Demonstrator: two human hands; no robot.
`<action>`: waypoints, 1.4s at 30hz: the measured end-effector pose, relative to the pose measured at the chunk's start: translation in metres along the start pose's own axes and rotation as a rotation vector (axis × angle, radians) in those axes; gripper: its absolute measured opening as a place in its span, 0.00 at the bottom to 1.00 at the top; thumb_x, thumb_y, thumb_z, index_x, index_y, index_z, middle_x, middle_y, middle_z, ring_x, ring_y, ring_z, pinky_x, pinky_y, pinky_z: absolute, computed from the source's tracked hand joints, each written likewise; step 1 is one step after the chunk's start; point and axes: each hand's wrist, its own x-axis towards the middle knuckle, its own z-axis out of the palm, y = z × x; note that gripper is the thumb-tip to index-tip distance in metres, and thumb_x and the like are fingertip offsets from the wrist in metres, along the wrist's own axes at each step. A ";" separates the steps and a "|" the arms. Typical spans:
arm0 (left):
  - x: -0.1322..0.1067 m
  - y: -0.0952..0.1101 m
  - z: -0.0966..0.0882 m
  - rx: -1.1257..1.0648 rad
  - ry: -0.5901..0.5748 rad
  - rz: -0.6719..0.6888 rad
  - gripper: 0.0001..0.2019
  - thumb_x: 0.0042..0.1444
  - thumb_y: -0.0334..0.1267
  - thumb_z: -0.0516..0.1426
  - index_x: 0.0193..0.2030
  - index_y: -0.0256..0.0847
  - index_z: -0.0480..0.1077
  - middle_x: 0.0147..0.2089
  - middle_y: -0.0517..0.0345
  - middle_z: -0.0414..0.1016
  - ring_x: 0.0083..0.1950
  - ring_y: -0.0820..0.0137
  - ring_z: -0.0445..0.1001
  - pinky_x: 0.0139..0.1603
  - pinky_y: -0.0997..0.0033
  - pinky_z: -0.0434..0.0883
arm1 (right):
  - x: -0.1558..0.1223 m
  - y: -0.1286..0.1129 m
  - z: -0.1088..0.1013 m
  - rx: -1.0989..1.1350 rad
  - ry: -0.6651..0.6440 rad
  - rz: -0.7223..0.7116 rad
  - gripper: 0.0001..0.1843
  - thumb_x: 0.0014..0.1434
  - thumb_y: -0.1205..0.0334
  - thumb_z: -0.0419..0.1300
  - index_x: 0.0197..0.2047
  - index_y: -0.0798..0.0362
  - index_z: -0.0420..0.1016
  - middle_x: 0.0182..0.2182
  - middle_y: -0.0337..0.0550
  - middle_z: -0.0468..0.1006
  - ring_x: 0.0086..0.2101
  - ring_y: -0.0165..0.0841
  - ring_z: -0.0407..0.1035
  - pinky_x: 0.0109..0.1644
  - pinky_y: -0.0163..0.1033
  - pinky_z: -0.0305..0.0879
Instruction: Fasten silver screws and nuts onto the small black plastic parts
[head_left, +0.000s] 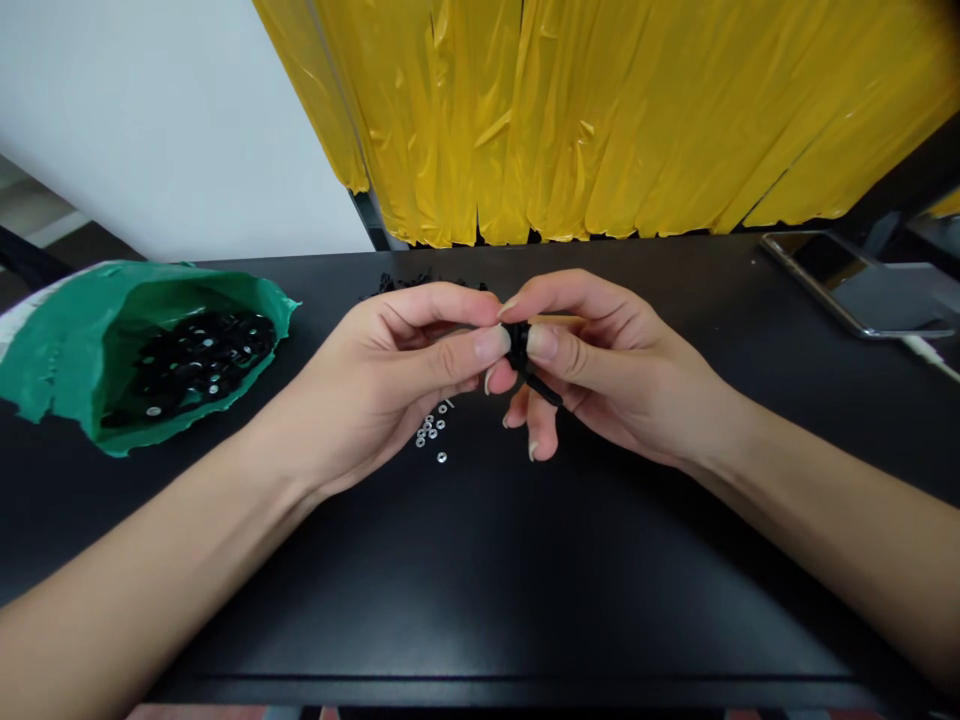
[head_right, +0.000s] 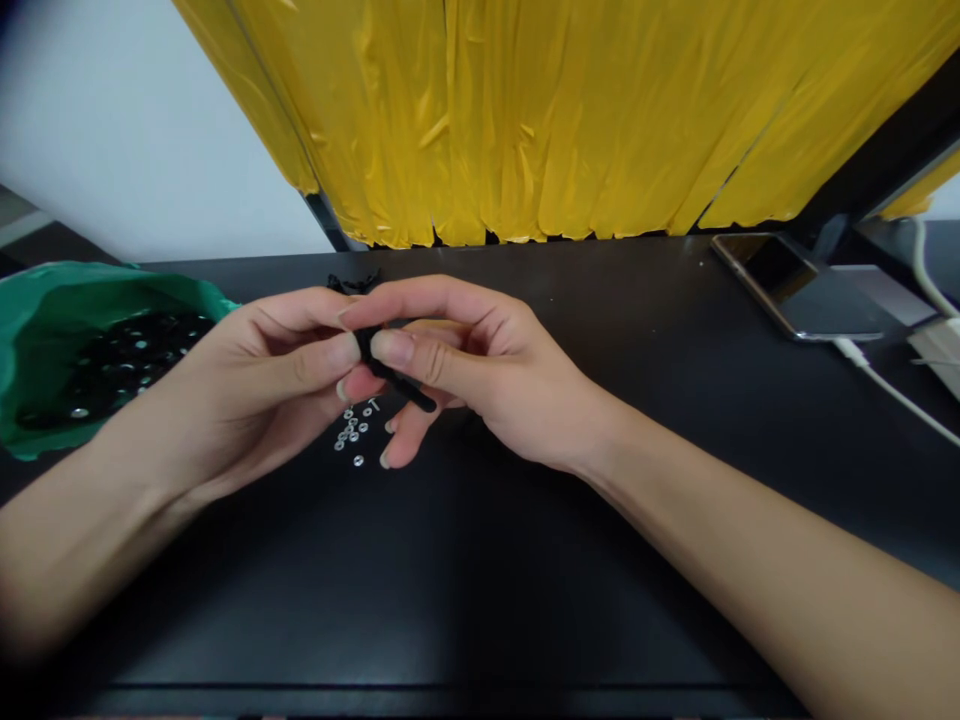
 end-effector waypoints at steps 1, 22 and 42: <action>0.000 0.001 0.000 -0.005 0.003 -0.008 0.06 0.55 0.31 0.73 0.38 0.44 0.84 0.32 0.62 0.79 0.33 0.72 0.79 0.37 0.72 0.83 | 0.000 -0.001 0.000 -0.012 0.004 0.005 0.06 0.71 0.66 0.65 0.49 0.48 0.80 0.38 0.35 0.88 0.30 0.27 0.83 0.37 0.32 0.84; -0.002 0.003 0.004 0.027 0.029 0.011 0.06 0.53 0.33 0.74 0.35 0.45 0.84 0.31 0.62 0.79 0.31 0.72 0.78 0.33 0.73 0.81 | -0.001 -0.001 0.002 -0.054 0.036 0.012 0.05 0.70 0.64 0.66 0.49 0.48 0.80 0.36 0.35 0.87 0.32 0.29 0.84 0.37 0.34 0.84; -0.002 0.000 -0.001 0.331 -0.029 0.260 0.06 0.65 0.31 0.65 0.36 0.42 0.83 0.34 0.60 0.78 0.35 0.73 0.78 0.39 0.73 0.78 | -0.001 0.001 0.001 -0.071 0.038 -0.012 0.04 0.70 0.64 0.67 0.48 0.48 0.80 0.36 0.36 0.87 0.32 0.28 0.83 0.38 0.34 0.84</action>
